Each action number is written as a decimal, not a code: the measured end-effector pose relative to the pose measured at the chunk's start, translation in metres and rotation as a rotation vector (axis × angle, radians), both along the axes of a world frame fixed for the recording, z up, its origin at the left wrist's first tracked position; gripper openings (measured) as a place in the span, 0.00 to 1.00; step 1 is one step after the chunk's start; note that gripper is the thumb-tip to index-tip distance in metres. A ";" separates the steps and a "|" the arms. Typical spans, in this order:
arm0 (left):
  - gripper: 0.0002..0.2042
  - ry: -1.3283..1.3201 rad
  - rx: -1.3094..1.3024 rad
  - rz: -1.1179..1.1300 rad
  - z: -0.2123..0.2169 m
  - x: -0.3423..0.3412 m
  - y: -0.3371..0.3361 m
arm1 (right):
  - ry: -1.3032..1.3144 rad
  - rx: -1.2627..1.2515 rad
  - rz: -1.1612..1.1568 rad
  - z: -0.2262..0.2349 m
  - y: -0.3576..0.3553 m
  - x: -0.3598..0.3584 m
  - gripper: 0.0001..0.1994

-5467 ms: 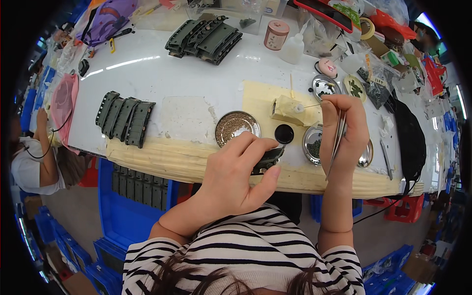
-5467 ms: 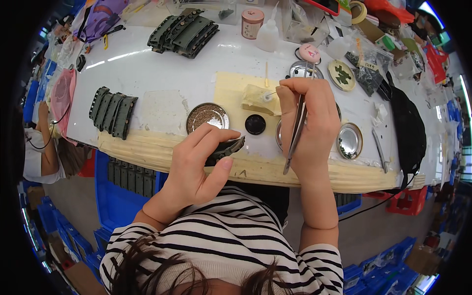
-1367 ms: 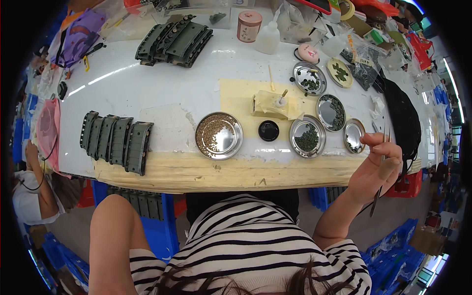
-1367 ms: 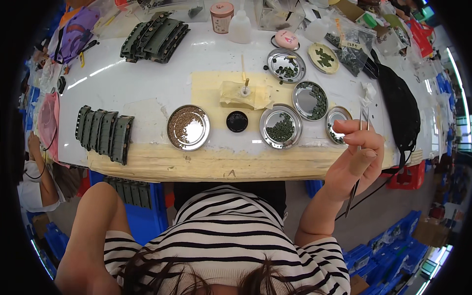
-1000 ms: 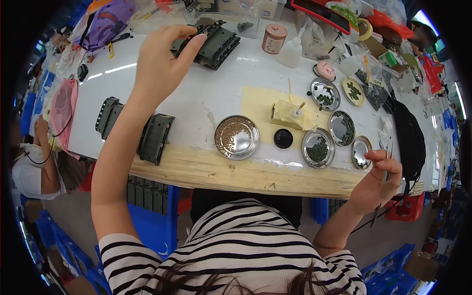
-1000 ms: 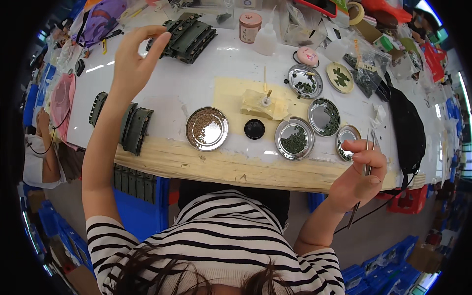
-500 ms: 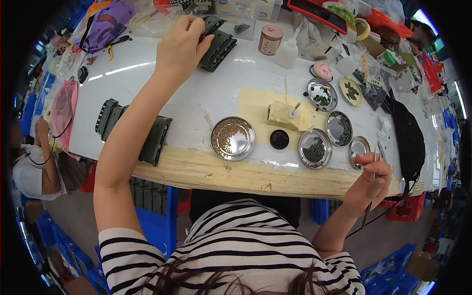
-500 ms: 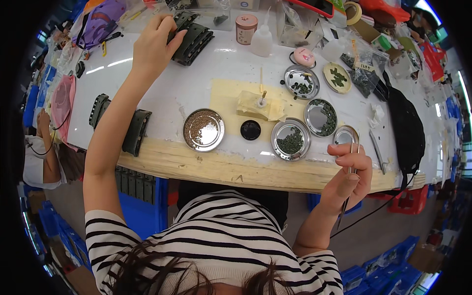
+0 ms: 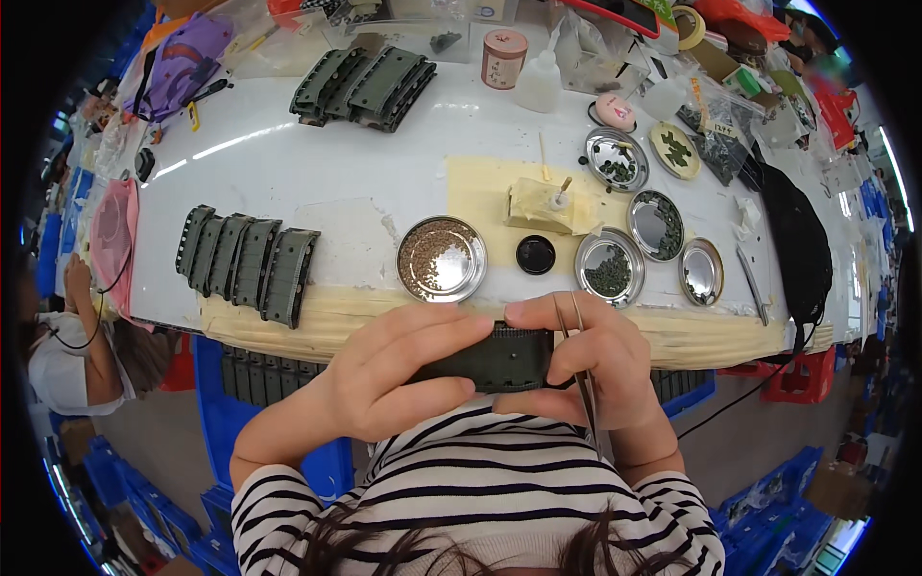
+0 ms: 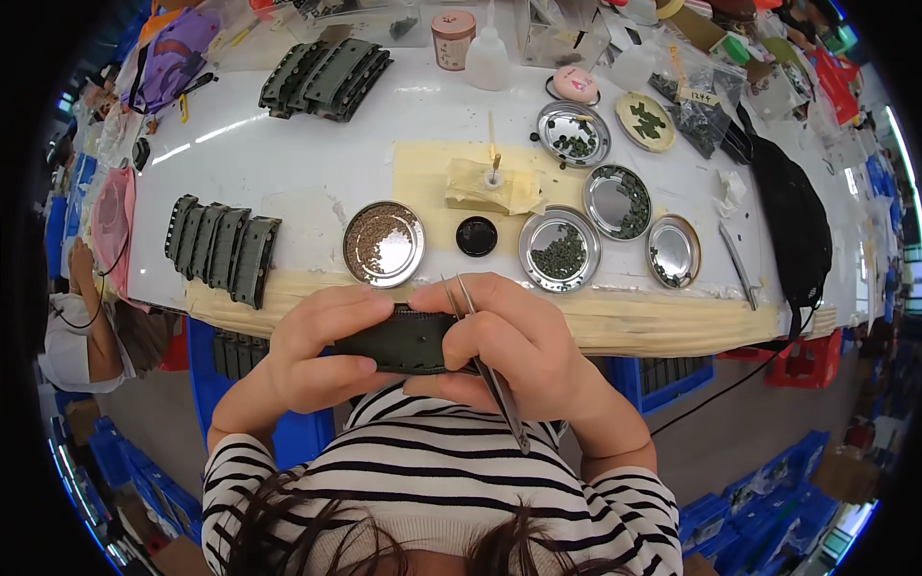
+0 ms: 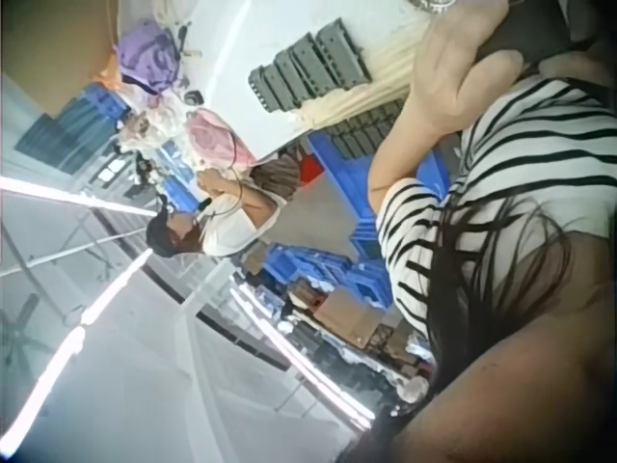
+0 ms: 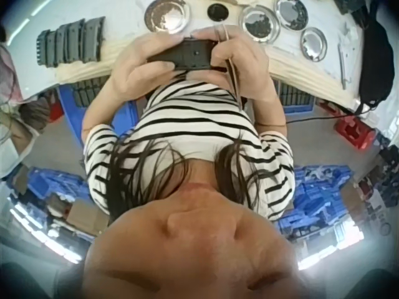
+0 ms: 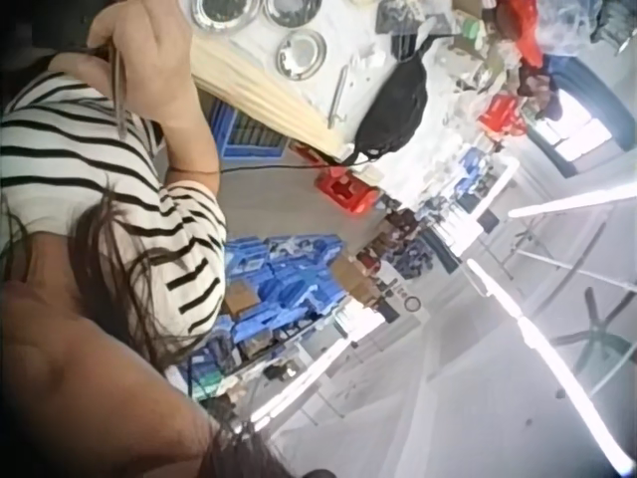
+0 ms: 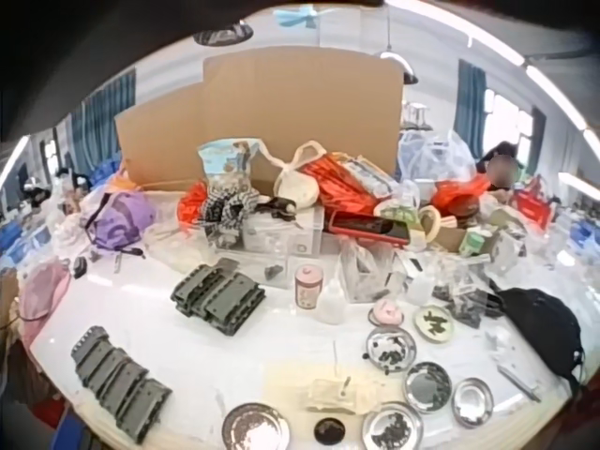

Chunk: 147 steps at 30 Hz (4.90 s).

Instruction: Assembling and detailing parts of a toy tank model using tools.

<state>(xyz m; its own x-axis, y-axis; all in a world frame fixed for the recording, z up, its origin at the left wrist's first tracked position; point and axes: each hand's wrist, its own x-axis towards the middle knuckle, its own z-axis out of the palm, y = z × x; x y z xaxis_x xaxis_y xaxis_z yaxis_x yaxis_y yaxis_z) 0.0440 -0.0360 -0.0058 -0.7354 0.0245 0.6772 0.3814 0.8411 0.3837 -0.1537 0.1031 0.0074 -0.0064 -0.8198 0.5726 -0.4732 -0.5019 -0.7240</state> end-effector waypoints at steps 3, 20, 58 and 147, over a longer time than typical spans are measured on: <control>0.36 0.176 0.642 0.085 -0.015 -0.011 0.021 | -0.183 -0.002 -0.074 -0.012 0.012 0.005 0.20; 0.18 0.042 1.894 -0.064 -0.007 -0.028 0.048 | -0.134 0.360 -0.685 -0.021 0.024 -0.057 0.16; 0.11 -0.245 1.965 -0.239 -0.010 -0.046 0.051 | 0.135 0.059 -0.163 0.009 -0.003 -0.012 0.09; 0.11 -0.029 2.186 -0.344 -0.030 -0.044 0.053 | 0.089 -0.121 -0.208 -0.005 0.001 0.010 0.20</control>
<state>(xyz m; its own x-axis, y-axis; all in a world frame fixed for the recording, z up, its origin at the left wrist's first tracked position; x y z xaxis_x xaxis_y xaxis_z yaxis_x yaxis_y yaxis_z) 0.0004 0.0169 -0.0357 -0.8776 -0.4415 -0.1868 0.3557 -0.8610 0.3635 -0.1438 0.1043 0.0020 -0.1135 -0.7318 0.6720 -0.6344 -0.4671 -0.6158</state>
